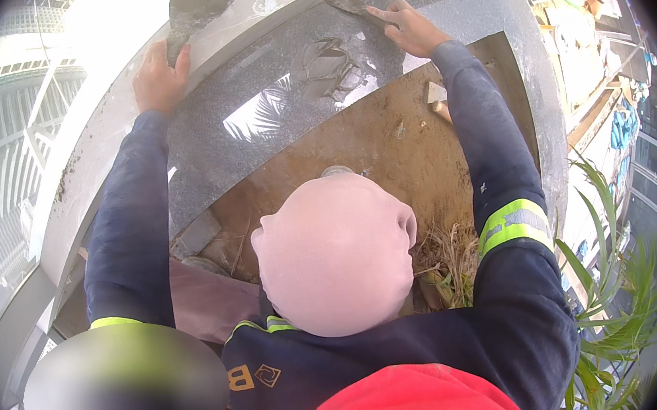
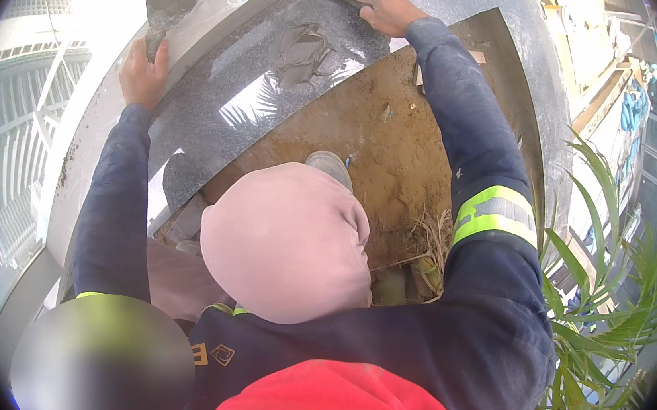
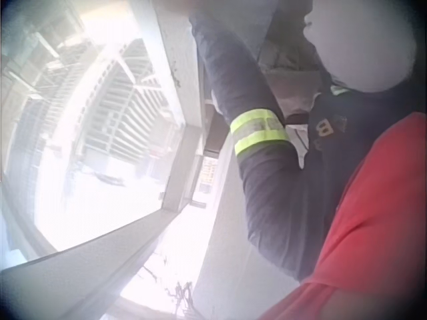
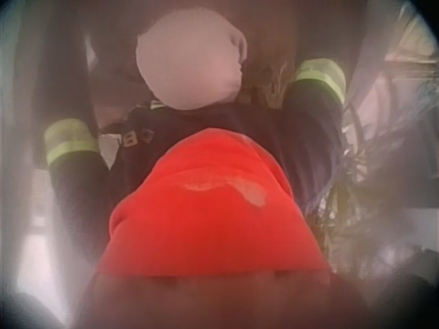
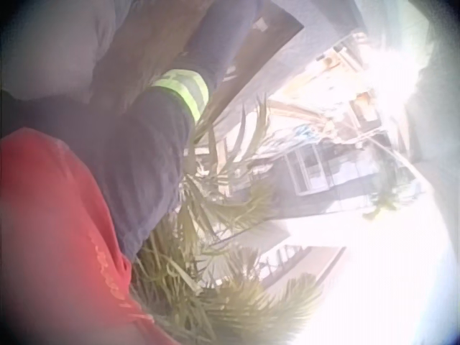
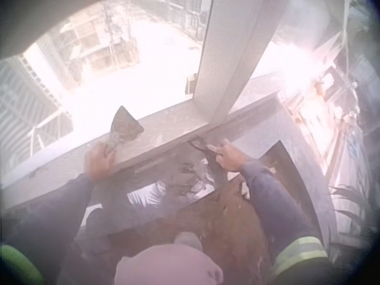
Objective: The person applies a gray mortar-like material to a curved stone or concrete surface using a trowel and a smaller finishing tool. They spread and smooth the material along the edge, repeatedly scraping and leveling it.
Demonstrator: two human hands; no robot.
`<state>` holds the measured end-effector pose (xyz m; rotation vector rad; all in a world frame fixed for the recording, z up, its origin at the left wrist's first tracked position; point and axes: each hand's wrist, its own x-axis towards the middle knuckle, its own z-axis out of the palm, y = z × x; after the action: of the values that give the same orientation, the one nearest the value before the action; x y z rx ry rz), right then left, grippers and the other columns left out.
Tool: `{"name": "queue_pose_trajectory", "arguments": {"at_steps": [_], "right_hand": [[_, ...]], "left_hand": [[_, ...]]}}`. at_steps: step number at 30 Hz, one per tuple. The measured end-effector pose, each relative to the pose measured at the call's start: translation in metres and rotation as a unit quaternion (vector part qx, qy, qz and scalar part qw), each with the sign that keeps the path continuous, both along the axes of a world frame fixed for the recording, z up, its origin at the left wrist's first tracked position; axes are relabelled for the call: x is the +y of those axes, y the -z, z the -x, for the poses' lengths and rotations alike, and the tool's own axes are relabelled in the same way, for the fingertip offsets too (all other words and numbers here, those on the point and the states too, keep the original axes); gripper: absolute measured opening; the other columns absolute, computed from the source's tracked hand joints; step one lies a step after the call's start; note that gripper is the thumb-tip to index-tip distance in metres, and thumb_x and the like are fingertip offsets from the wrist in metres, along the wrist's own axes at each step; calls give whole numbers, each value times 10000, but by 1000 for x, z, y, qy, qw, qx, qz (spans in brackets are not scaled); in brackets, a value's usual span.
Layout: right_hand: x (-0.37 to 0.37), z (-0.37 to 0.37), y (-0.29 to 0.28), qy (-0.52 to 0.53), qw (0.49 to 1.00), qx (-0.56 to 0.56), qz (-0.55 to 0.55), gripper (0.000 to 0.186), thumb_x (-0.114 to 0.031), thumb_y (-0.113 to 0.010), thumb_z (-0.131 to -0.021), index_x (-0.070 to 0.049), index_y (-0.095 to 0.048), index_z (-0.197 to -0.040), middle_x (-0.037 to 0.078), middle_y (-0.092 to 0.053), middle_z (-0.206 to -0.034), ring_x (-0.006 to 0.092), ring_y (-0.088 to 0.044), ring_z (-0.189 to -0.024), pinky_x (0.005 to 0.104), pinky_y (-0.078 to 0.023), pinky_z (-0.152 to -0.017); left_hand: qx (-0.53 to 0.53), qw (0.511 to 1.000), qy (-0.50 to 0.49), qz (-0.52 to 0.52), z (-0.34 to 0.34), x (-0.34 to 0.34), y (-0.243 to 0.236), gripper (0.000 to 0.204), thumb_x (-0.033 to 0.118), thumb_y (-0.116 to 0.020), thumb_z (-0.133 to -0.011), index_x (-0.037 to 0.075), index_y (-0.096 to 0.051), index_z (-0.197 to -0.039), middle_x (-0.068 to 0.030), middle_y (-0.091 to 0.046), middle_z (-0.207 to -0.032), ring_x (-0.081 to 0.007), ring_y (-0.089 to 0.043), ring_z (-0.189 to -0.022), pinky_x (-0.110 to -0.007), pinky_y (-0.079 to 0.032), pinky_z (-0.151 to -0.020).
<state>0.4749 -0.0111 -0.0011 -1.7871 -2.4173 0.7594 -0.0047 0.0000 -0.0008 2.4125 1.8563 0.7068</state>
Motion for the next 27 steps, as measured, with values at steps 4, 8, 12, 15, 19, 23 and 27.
{"name": "queue_pose_trajectory", "arguments": {"at_steps": [4,8,12,15,19,23,27], "right_hand": [[-13,-10,-2,22,999,32,8,551,-132,-527,-985,-251,-508,-1523,145,-515,-1291,316,-583,-1161,396,-463,-1056],[-30,4,-4,17,998,44,-36,565,-118,-527,-975,-277,-518,-1517,118,-522,-1279,306,-595,-1127,397,-470,-1026],[-24,13,5,-5,996,66,-60,548,-122,-544,-980,-256,-523,-1511,131,-516,-1255,322,-615,-1074,408,-502,-988],[-20,8,20,-8,996,62,-70,544,-126,-551,-979,-262,-529,-1505,143,-516,-1265,329,-613,-1096,404,-500,-1000],[-10,8,22,-11,999,33,-29,534,-141,-547,-984,-241,-525,-1508,155,-518,-1293,327,-604,-1141,399,-487,-1036],[-1,16,-7,-15,999,-16,30,524,-170,-523,-990,-217,-519,-1512,151,-511,-1331,320,-598,-1158,400,-470,-1065],[-21,-6,-25,35,999,-3,8,473,-196,-516,-991,-184,-582,-1459,153,-577,-1261,307,-609,-1124,397,-481,-1013]], "left_hand": [[-31,999,9,-4,-10,-3,-3,411,399,-689,-940,57,-644,-1164,-156,-708,-969,-355,-700,-806,-469,-550,-709],[-23,998,30,-52,-4,-1,0,404,396,-684,-944,58,-638,-1160,-155,-704,-937,-353,-693,-783,-466,-547,-696],[-15,1000,1,-5,-6,-6,-2,402,389,-680,-948,53,-639,-1165,-161,-707,-944,-369,-693,-801,-469,-549,-701],[-18,1000,13,-12,-9,-4,-2,413,394,-678,-948,48,-637,-1168,-164,-710,-976,-373,-698,-824,-472,-550,-706],[0,999,21,-43,-3,1,2,418,398,-670,-954,42,-634,-1171,-163,-712,-1016,-370,-704,-845,-471,-553,-715],[3,1000,3,-13,-2,-3,3,414,393,-657,-963,41,-635,-1179,-163,-715,-1033,-374,-706,-854,-467,-557,-735],[-15,1000,5,5,-8,-6,-7,408,401,-659,-960,49,-632,-1166,-158,-714,-1019,-375,-704,-846,-474,-557,-727]]}}
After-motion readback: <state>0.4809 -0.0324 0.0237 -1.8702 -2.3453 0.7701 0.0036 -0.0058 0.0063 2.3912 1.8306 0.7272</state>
